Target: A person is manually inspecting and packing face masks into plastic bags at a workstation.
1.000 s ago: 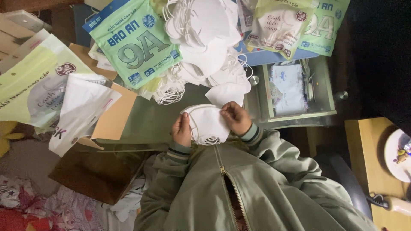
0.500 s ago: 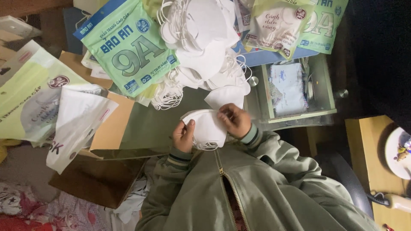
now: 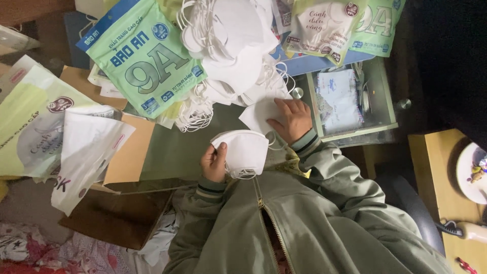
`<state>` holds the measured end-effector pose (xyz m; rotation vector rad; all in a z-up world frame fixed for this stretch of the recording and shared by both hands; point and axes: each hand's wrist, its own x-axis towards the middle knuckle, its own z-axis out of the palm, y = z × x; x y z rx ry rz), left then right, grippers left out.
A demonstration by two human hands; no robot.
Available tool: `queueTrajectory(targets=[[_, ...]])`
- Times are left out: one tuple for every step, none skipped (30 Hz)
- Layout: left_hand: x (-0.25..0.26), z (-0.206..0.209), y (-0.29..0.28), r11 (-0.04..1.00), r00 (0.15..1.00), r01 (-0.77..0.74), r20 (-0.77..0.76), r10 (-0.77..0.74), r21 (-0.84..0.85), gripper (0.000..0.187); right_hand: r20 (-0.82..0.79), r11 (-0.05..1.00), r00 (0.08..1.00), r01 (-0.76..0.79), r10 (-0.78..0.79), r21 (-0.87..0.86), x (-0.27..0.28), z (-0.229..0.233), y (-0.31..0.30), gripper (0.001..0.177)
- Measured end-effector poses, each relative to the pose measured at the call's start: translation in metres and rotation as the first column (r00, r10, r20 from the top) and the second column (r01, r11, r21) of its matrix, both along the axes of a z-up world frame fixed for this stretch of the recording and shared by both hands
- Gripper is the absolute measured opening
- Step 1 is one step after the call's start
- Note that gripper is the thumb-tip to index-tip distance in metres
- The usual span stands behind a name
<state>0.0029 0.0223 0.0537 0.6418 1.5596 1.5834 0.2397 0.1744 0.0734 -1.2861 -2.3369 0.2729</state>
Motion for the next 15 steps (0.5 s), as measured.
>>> queueTrajectory(targets=[[0.002,0.004,0.001,1.000,1.000,0.002,0.000,-0.002,0.002,0.024,0.000,1.000,1.000,0.002,-0.002,0.002,0.001,-0.007,0.001,0.068],[0.005,0.007,0.001,1.000,1.000,-0.010,-0.014,0.010,-0.005,0.026,-0.019,0.998,1.000,-0.003,0.004,0.070,0.002,-0.014,0.001,0.057],[0.007,0.011,0.001,1.000,0.999,-0.022,-0.027,0.021,-0.013,0.028,-0.036,0.990,0.999,-0.006,0.011,0.139,0.003,-0.021,0.000,0.046],[0.005,0.008,0.000,1.000,0.999,-0.020,-0.027,0.019,-0.015,0.028,-0.036,0.991,0.999,-0.005,0.009,0.136,0.004,-0.022,0.003,0.046],[0.003,0.005,0.000,1.000,0.999,-0.017,-0.028,0.017,-0.014,0.030,-0.131,0.984,0.989,-0.037,0.061,0.176,0.004,-0.023,0.005,0.030],[0.002,0.002,-0.001,1.000,0.999,-0.016,-0.028,0.015,-0.012,0.031,-0.223,0.973,0.968,-0.066,0.116,0.219,0.004,-0.024,0.008,0.014],[0.004,0.005,-0.002,1.000,1.000,-0.015,-0.028,0.015,-0.014,0.031,-0.223,0.974,0.968,-0.066,0.115,0.217,0.005,-0.012,0.007,0.014],[0.005,0.008,-0.001,1.000,1.000,-0.021,-0.023,0.020,-0.008,0.029,-0.332,0.981,0.937,-0.050,0.112,0.189,0.005,0.000,0.007,0.013],[0.007,0.012,0.000,1.000,0.999,-0.026,-0.019,0.026,-0.003,0.028,-0.438,0.987,0.893,-0.037,0.104,0.159,0.006,0.013,0.007,0.013],[0.006,0.009,-0.001,1.000,1.000,-0.024,-0.019,0.024,-0.002,0.028,-0.438,0.987,0.893,-0.035,0.103,0.159,0.012,0.015,0.009,0.013],[0.005,0.006,-0.001,1.000,1.000,-0.015,-0.026,0.016,0.011,0.027,-0.488,0.990,0.868,-0.021,0.087,0.141,0.018,0.017,0.011,0.015],[0.003,0.003,-0.003,1.000,0.999,-0.005,-0.033,0.006,0.023,0.026,-0.538,0.993,0.840,-0.005,0.070,0.120,0.023,0.019,0.011,0.017],[0.005,0.008,-0.002,1.000,0.999,-0.001,-0.033,0.002,0.022,0.026,-0.538,0.993,0.840,-0.002,0.066,0.119,0.025,0.031,0.009,0.017],[0.007,0.013,-0.001,1.000,0.999,-0.012,-0.032,0.013,0.026,0.024,-0.611,0.999,0.790,-0.045,0.046,0.017,0.025,0.042,0.008,0.011],[0.009,0.019,0.000,0.999,0.999,-0.023,-0.031,0.024,0.030,0.021,-0.678,0.992,0.735,-0.098,0.017,-0.081,0.026,0.054,0.006,0.010]])
